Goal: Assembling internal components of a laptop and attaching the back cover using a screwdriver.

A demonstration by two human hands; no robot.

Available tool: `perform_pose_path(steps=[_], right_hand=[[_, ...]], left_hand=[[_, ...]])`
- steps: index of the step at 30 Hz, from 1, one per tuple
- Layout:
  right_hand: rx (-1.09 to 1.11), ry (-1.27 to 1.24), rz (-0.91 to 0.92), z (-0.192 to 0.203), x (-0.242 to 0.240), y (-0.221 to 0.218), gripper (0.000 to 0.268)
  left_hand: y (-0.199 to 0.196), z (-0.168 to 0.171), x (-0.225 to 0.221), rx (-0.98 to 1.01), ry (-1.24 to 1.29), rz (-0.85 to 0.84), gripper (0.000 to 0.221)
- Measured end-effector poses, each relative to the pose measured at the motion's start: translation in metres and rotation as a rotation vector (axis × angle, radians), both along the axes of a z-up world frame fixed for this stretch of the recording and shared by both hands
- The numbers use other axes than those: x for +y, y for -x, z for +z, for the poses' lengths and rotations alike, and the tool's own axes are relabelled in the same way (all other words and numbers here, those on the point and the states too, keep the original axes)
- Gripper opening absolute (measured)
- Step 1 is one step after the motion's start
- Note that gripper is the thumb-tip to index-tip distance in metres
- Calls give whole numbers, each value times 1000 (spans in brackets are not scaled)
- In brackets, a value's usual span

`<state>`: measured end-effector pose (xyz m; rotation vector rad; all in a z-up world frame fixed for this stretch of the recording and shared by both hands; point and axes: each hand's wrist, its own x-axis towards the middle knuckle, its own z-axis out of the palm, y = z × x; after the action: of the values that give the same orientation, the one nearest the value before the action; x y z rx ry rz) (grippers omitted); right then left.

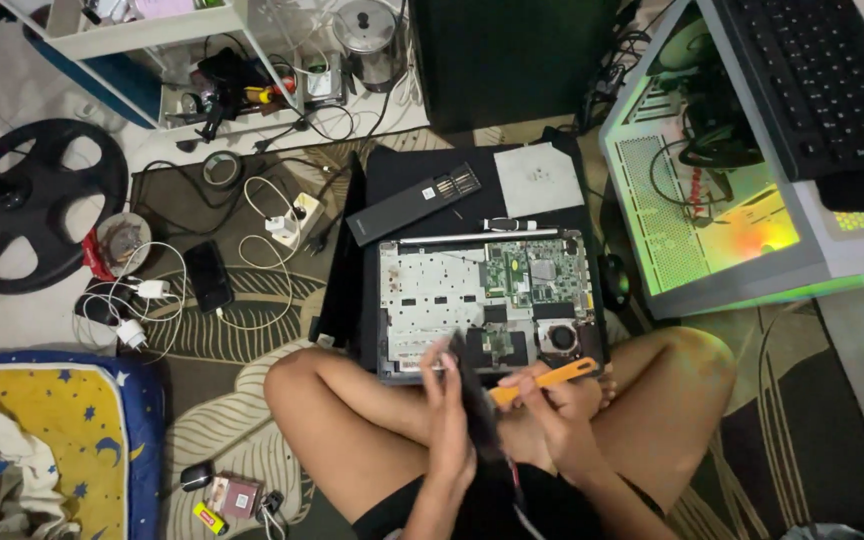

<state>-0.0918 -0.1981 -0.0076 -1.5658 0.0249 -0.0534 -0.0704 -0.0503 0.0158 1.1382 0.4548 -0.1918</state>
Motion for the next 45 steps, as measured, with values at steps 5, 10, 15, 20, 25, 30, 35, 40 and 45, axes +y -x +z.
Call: perform_pose_path(steps=[5,10,15,20,25,30,35,40,45], right_hand=[[2,-12,-102,-8,14,-12,24],[-536,403,38,45,28,-6,17],[-496,522,-146,46,25,-24,16],[-750,622,275,38,30,-14,19],[-730,697,-102,54,26,-41,15],[-842,909,72,34,25,-29,34],[-642,650,-25,32,48,-28,21],[-503,519,-165,-14,32,-14,26],[-413,358,-355,-19,24,-3,13]], left_hand=[[35,-3,8,-761,239,-407,88],[135,-60,42,-615,401,-433,86],[145,-133,61,-428,594,-459,86],[86,-175,63,-238,781,-486,91],[25,-152,42,-46,971,-485,99],[2,-58,14,112,1117,-480,107],[31,-38,-25,159,740,38,58],[59,-61,10,-173,4,-463,36],[62,-48,45,-621,-201,-1117,67]])
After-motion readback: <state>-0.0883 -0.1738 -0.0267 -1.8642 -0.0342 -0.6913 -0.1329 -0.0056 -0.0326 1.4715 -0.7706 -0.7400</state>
